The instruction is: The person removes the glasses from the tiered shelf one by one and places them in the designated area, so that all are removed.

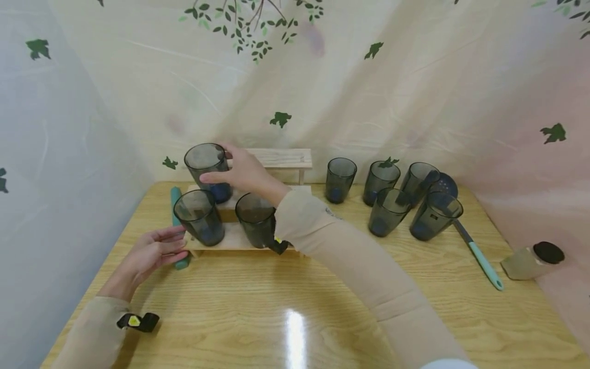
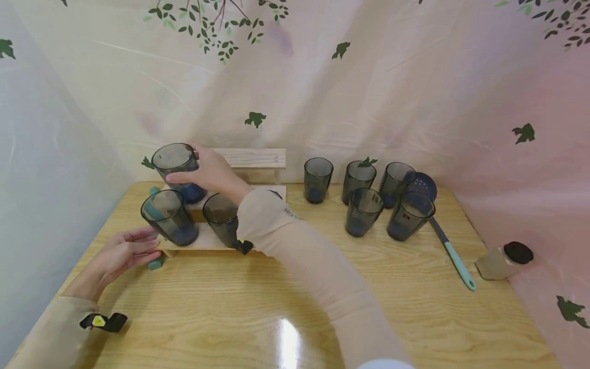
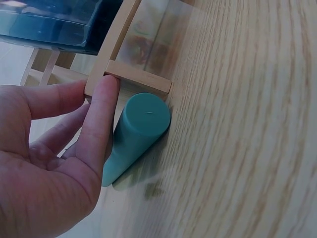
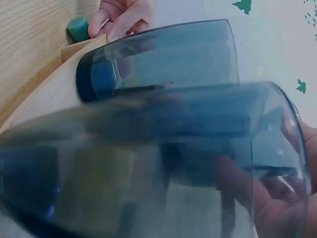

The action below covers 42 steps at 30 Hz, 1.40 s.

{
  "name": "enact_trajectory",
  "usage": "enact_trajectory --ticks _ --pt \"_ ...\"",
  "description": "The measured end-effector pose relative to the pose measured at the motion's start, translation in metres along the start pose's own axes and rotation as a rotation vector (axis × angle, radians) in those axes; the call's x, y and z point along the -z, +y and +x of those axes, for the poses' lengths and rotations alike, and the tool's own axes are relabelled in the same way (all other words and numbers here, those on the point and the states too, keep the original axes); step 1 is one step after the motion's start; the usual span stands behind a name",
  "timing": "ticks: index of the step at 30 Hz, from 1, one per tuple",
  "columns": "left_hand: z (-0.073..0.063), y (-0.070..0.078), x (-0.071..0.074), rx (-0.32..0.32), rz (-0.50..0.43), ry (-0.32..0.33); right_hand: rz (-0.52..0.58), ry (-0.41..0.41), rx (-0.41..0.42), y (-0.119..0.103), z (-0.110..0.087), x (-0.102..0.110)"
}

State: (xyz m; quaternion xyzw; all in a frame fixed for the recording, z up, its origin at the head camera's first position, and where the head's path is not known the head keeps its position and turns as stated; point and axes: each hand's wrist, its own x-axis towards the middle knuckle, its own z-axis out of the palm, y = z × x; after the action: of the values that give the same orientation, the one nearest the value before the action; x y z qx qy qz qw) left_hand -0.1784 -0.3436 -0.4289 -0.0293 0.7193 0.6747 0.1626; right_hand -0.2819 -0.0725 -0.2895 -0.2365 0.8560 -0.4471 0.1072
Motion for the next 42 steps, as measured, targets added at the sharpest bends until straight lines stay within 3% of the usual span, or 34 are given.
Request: enact_trajectory --ticks 11,18,31,42 --pt "0.001 0.0 0.001 0.001 -0.002 -0.011 0.0 0.064 0.034 0.003 -0.023 0.04" --pt "0.0 0.001 0.001 0.001 -0.006 -0.011 0.068 0.105 0.084 0.008 -0.042 0.067" --pt "-0.001 0.001 0.002 0.003 0.014 -0.006 0.161 0.16 0.031 0.032 -0.08 0.099" --pt "0.0 0.002 0.002 0.004 0.004 -0.01 0.088 0.227 -0.067 0.075 -0.132 0.131"
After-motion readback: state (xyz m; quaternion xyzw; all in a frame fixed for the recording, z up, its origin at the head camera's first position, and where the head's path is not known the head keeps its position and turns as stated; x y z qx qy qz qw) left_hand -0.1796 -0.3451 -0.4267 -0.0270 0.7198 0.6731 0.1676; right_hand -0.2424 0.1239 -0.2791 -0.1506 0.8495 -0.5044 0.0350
